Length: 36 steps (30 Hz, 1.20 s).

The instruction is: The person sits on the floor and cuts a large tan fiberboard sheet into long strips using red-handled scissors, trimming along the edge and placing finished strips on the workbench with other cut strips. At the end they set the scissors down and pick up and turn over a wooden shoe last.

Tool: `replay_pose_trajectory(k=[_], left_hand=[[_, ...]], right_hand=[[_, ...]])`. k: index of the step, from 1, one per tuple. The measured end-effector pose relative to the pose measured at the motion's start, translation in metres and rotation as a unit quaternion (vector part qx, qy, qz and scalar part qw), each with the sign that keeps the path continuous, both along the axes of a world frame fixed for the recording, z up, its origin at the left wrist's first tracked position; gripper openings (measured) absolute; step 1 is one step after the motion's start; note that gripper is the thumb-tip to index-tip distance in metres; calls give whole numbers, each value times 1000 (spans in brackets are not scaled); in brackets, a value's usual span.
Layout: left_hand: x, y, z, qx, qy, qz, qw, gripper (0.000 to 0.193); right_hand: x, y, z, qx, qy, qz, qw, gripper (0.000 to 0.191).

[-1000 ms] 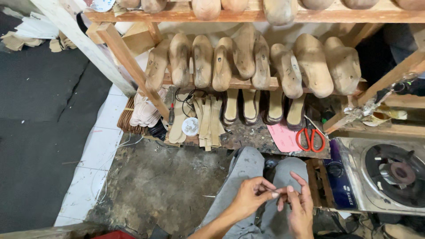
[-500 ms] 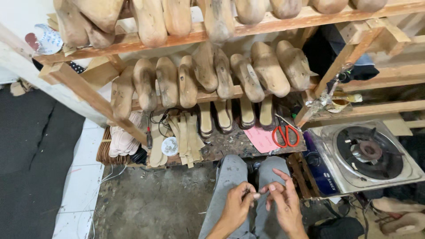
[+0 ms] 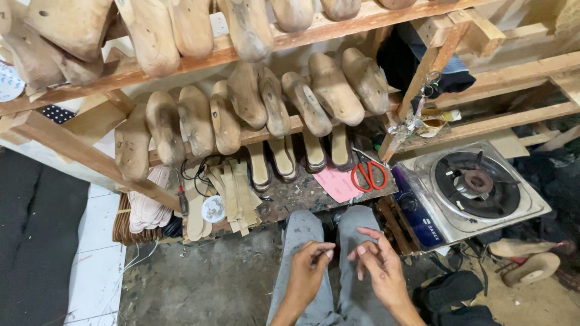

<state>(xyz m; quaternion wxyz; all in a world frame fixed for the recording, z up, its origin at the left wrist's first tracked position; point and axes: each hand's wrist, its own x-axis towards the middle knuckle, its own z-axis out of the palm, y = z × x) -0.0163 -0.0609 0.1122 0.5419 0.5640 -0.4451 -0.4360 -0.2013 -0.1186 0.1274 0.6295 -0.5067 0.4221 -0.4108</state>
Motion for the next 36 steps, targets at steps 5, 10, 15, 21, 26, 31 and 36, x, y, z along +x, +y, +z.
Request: replay_pose_trajectory(k=[5, 10, 15, 21, 26, 31, 36], left_hand=[[27, -12, -7, -47, -267, 99, 957, 32], [27, -17, -31, 30, -361, 83, 928, 55], [2, -20, -52, 28, -460, 54, 886, 75], [-8, -37, -59, 52, -514, 74, 853, 76], [-7, -43, -66, 65, -482, 83, 870, 82], [-9, -55, -83, 33, -497, 109, 860, 86], [-9, -60, -101, 60, -508, 103, 853, 86]], right_hand=[[-22, -14, -3, -7, 55, -28, 998, 39], [-69, -59, 9, -65, 146, -98, 982, 38], [-107, -150, 56, -248, 170, -154, 941, 38], [-107, -274, 117, -476, 405, -207, 752, 77], [-86, -360, 135, -548, 528, -157, 630, 90], [-95, -412, 132, -519, 474, -117, 702, 70], [-118, -445, 142, -456, 285, -250, 805, 23]])
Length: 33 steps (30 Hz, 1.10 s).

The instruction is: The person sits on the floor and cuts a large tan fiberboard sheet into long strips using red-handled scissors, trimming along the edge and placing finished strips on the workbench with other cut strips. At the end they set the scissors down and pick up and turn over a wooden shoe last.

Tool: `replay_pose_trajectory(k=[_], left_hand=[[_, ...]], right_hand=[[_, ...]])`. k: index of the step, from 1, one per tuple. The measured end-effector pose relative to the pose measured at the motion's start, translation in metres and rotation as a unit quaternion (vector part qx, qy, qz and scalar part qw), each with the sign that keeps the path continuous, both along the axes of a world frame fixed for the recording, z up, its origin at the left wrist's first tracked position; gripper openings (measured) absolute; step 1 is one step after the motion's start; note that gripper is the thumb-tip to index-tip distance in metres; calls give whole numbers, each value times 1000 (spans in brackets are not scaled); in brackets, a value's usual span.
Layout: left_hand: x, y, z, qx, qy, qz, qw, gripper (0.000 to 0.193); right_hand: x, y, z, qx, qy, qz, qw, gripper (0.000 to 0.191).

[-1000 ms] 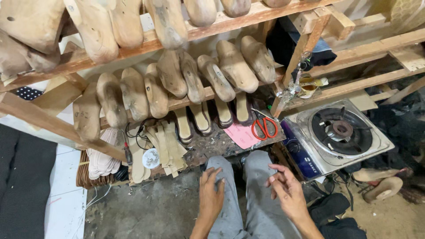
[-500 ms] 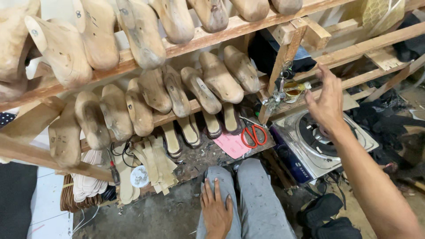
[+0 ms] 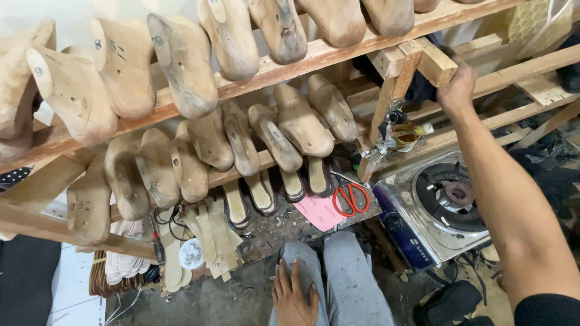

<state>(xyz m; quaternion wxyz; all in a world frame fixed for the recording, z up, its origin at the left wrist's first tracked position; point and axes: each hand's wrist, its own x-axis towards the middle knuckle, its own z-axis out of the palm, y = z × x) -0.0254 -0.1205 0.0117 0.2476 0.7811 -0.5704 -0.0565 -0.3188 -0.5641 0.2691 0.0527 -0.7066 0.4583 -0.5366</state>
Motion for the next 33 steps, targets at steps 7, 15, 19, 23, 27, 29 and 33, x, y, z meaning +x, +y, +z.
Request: replay_pose_trajectory(k=[7, 15, 19, 23, 27, 29, 33], left_hand=[[-1, -4, -9, -27, -10, -4, 1000, 88], [-10, -1, 5, -23, -5, 6, 1000, 86], [-14, 0, 10, -13, -7, 7, 1000, 85], [-14, 3, 10, 12, 3, 10, 1000, 85], [-11, 6, 9, 23, -1, 16, 1000, 89], [-9, 6, 9, 69, 5, 22, 997, 87], [-8, 5, 10, 68, 6, 13, 998, 87]], right_hand=[[-12, -1, 3, -32, -64, 19, 997, 62], [2, 25, 6, 125, 339, 61, 931, 79], [1, 10, 14, 173, 139, 91, 971, 68], [18, 0, 0, 196, 225, -47, 953, 70], [15, 2, -1, 203, 111, -56, 971, 71], [11, 6, 4, 207, 20, -60, 976, 74], [6, 13, 20, 165, 36, -142, 975, 89]])
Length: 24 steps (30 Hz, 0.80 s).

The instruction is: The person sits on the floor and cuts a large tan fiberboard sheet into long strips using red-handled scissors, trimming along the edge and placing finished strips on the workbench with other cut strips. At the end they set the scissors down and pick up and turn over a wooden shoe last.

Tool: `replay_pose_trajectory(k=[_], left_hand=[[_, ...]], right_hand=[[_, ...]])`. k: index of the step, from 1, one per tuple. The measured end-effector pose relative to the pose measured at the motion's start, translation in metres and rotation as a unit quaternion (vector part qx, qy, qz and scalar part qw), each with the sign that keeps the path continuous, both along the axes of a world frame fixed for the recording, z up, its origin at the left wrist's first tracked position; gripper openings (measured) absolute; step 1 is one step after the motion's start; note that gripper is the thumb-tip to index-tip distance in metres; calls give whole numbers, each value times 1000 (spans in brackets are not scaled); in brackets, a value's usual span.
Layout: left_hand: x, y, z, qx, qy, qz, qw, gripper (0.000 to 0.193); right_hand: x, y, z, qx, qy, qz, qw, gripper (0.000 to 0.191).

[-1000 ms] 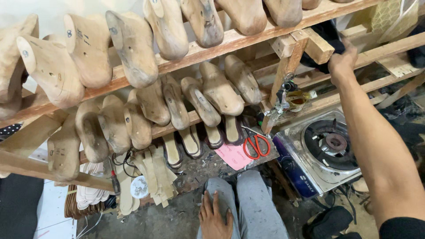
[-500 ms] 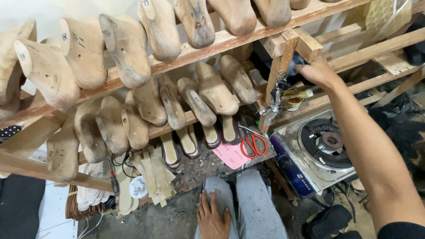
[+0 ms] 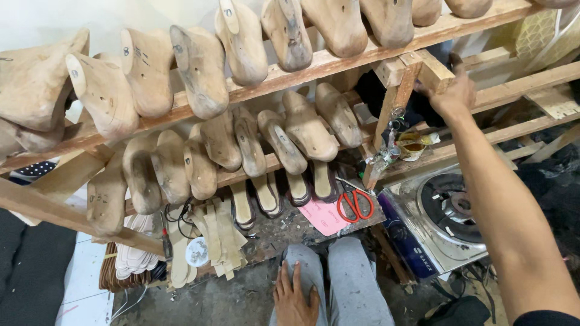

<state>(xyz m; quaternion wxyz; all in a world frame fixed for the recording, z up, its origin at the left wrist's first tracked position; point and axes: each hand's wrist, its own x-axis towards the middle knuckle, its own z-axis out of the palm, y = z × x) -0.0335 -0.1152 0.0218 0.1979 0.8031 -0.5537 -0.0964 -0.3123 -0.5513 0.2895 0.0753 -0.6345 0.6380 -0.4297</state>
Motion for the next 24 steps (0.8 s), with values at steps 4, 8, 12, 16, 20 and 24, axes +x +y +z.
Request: replay_pose_trajectory(k=[4, 8, 12, 16, 20, 24], left_hand=[[0, 2, 3, -47, 5, -9, 999, 83], [1, 4, 11, -31, 12, -12, 999, 88], [0, 10, 22, -55, 22, -9, 998, 81], [-3, 16, 34, -54, 28, -19, 998, 80], [-6, 21, 46, -28, 32, -18, 999, 76], [-12, 27, 54, -3, 18, 0, 1000, 76]], right_hand=[[-19, 14, 2, -30, 34, -11, 999, 81], [-46, 58, -29, -97, -4, 14, 995, 97], [-67, 129, -88, -153, -108, 51, 981, 93], [-76, 140, -90, -147, -120, 36, 981, 100], [-59, 113, -41, -144, -67, 30, 987, 99], [-14, 88, -3, -142, -37, 44, 988, 99]])
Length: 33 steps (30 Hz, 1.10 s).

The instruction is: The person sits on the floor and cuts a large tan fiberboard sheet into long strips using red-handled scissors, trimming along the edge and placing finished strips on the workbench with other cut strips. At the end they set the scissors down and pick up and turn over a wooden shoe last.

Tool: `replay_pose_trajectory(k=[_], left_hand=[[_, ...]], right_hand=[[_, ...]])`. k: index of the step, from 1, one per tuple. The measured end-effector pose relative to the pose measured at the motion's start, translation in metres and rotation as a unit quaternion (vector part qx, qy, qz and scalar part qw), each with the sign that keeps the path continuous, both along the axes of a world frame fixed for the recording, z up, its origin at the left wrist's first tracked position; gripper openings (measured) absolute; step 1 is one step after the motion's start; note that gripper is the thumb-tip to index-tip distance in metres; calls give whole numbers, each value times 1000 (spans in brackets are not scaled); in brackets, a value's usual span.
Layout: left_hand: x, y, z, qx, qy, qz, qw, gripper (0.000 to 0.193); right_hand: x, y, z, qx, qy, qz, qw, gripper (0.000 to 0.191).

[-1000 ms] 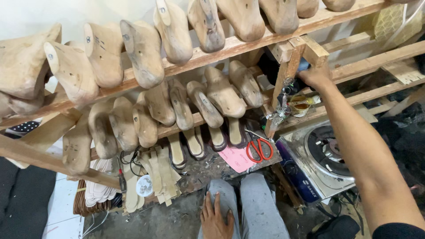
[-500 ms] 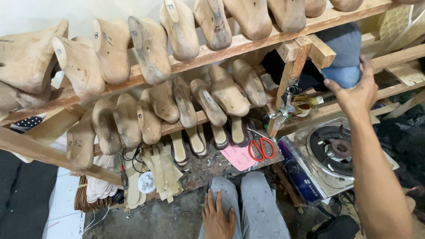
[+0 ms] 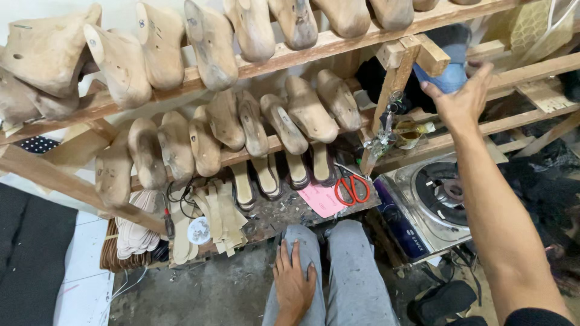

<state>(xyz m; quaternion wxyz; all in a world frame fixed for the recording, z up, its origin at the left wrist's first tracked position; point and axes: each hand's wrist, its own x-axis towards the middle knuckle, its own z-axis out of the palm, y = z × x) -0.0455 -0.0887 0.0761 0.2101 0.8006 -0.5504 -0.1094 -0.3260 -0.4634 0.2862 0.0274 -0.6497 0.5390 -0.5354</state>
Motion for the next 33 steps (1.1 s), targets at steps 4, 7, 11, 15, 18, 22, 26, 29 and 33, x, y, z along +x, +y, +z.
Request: replay_pose_trajectory(k=[4, 7, 11, 15, 18, 22, 26, 29, 33], left_hand=[[-2, 5, 3, -4, -3, 4, 1000, 74], [1, 9, 2, -31, -10, 4, 999, 74], [6, 10, 1, -36, -8, -6, 999, 76], [12, 4, -3, 1, -1, -18, 1000, 85], [20, 1, -9, 12, 6, -36, 999, 88], [36, -15, -20, -42, 110, -31, 993, 83], [63, -51, -21, -197, 118, -6, 973, 70], [92, -96, -2, -256, 58, 18, 965, 70], [122, -149, 33, -202, -63, 51, 976, 75]], right_hand=[[41, -8, 10, 42, 183, 52, 981, 76], [46, -4, 9, 39, 211, 80, 974, 53], [41, 43, -26, -79, 9, 36, 996, 40], [63, 167, -114, -25, -70, 108, 991, 51], [100, 281, -182, 136, 109, 166, 971, 74], [102, 371, -222, 283, 196, 124, 930, 92], [94, 386, -230, 289, 233, 90, 924, 89], [85, 364, -229, 299, 211, 95, 926, 92], [71, 357, -218, 323, 200, 100, 920, 94]])
